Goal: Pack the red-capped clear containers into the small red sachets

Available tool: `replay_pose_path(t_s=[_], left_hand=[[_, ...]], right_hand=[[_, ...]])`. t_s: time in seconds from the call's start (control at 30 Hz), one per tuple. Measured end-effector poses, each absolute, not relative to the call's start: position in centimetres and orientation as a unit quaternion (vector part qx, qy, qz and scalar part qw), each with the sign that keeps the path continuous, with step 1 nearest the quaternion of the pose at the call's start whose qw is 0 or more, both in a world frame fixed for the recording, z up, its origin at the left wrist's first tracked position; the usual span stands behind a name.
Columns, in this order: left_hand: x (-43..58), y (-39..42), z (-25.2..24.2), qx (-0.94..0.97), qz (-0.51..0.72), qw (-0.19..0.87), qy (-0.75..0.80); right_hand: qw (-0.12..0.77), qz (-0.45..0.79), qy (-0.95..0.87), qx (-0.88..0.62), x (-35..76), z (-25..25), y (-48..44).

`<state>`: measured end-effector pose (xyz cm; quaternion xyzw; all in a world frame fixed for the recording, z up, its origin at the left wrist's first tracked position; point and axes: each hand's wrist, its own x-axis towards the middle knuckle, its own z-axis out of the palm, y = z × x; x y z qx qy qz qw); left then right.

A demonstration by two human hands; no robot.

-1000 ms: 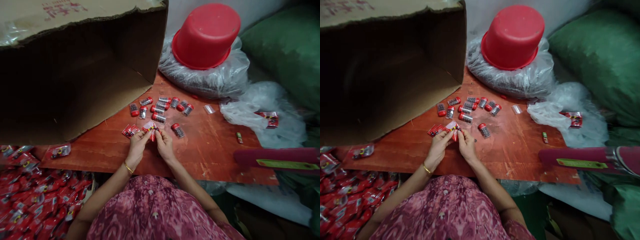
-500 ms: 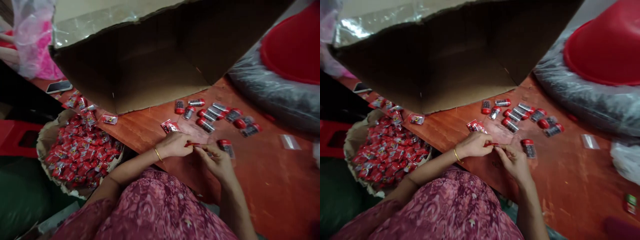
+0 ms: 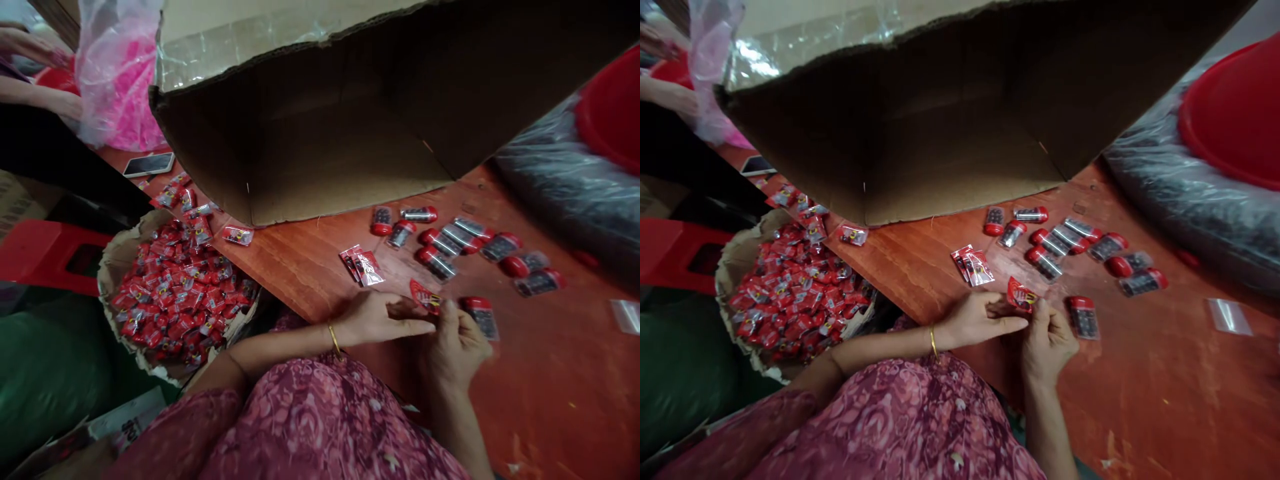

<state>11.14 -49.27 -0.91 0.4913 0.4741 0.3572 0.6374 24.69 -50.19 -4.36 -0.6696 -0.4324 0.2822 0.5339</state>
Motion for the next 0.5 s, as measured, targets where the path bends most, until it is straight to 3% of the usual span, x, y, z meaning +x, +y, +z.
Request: replay_pose_path(t_s=[0.17, 0.5], left_hand=[[13.0, -49.3, -1.7, 0.376, 0.469, 0.649, 0.466], [13.2, -48.7, -1.0, 0.243, 0.503, 0.677, 0.479]], right_hand=[[0.576, 0.322, -0.368, -0.654, 22.3, -4.0, -50.1], [0.625, 0.450, -0.256, -0.584, 20.6, -3.8, -50.9]])
